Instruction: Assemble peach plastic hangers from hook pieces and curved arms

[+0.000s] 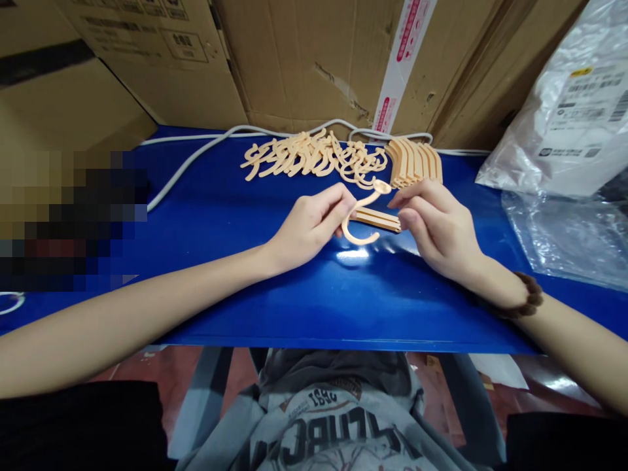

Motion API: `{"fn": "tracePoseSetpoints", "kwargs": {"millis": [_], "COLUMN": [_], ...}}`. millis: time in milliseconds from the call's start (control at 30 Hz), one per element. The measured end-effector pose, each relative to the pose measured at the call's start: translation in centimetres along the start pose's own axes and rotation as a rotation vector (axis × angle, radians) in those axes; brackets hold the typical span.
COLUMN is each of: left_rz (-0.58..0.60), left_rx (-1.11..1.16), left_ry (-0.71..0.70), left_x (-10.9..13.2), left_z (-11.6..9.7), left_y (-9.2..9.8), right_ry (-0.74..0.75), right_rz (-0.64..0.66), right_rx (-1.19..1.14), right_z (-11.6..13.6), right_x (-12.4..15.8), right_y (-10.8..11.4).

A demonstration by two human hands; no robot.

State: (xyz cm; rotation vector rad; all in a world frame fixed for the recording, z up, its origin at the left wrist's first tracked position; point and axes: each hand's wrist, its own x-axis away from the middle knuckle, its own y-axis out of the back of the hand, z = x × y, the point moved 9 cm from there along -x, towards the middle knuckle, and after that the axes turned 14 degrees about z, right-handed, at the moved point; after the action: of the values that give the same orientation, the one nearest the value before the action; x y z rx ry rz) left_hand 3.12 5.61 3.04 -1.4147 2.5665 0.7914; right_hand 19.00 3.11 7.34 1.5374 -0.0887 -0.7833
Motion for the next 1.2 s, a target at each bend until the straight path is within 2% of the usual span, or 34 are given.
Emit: {"fn": "tracePoseSetpoints", "kwargs": {"millis": [67,167,267,400,600,700,833,933,1000,1100,1200], "left_rz": [0.049,0.076,0.068,0.066,0.100,0.122,0.170,0.201,0.165,0.016,-0.129], "left_rx": [-0.073,-0.119,-0.125,-0.170,-0.320,-0.400,-0.441,-0.461,-0.452,-0.409,-0.517], "left_ry": [-0.038,-0.063,-0.071,-0.069,-0.088,-0.119,-0.168,-0.138,-0.070,0.053,0.076], "left_x": [0.1,0.1,0.1,0.1,0.1,0.2,0.2,0.3,0.3,0.6,0.7], "left_z": [-0.7,-1.1,-1.2,-1.2,-1.3,-1.7,-2.3,-2.1,-1.7,-1.2,-1.3], "left_y": [-0.5,-0.9,-0.8,-0.9,-1.3,-1.6,-2.3,-2.6,-2.1,-0.4,1.0], "right_ry": [0.048,0.104,0.099,0.066,0.044,0.041,0.031,-0.019,-0.046,-0.064,-0.072], "right_rz": [-0.064,-0.082,-0.065,-0.095,0.013,0.002,0.007,0.054,0.090,0.127,0.116], "right_rx": [0.046,0.167,0.216,0.243,0.402,0.445,0.408,0.321,0.320,0.354,0.302], "right_z": [1.1,2.3,2.5,2.3,2.2,2.4,2.4,1.8,1.5,1.2,0.8], "right_x": [0.2,0.3,0.3,0.4,0.2,0.4,0.4,0.3,0.1,-0.1,-0.2], "right_y": [0.4,-0.1,-0.6,-0.1,-0.6,-0.6,-0.6,-0.9,-1.1,-1.3,-1.2]}}
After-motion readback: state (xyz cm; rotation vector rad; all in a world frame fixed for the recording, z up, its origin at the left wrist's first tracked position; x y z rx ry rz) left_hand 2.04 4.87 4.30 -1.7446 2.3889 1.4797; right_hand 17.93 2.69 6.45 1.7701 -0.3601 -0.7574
